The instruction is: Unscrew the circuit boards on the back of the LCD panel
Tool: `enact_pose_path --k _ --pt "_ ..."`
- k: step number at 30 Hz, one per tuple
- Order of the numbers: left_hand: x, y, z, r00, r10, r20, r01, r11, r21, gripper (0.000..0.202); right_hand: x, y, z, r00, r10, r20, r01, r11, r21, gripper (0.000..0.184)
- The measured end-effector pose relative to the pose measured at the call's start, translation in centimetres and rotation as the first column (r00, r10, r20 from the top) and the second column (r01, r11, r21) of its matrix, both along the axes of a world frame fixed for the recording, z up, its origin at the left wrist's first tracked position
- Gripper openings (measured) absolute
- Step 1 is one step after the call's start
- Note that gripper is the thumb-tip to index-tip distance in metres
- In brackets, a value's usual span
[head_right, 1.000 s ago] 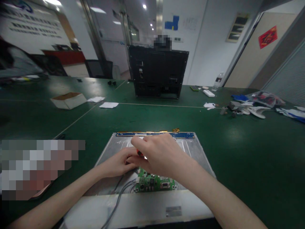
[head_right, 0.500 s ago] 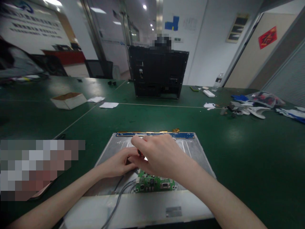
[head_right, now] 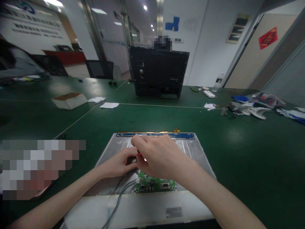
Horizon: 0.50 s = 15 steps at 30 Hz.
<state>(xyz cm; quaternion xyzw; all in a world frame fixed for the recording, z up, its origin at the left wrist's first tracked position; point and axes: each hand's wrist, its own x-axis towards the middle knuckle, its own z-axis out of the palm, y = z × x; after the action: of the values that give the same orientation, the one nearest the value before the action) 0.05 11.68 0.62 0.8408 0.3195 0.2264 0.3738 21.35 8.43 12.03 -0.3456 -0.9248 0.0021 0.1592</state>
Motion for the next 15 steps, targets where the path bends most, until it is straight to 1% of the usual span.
enact_pose_path --k 4,8,15 --pt "0.04 -0.03 0.21 1.0 0.005 -0.013 -0.005 1.0 0.012 0.011 0.12 0.19 0.03 1.0 0.005 0.016 -0.005 1.0 0.009 0.011" --pt "-0.02 0.02 0.46 0.999 -0.004 -0.037 0.005 1.0 0.021 0.013 0.27 0.16 0.01 0.999 -0.019 0.027 0.019 1.0 0.016 0.017" --pt "-0.07 -0.02 0.17 1.0 0.004 -0.013 -0.004 1.0 0.016 0.008 0.06 -0.03 0.07 0.999 -0.013 0.03 0.013 1.0 0.004 0.008"
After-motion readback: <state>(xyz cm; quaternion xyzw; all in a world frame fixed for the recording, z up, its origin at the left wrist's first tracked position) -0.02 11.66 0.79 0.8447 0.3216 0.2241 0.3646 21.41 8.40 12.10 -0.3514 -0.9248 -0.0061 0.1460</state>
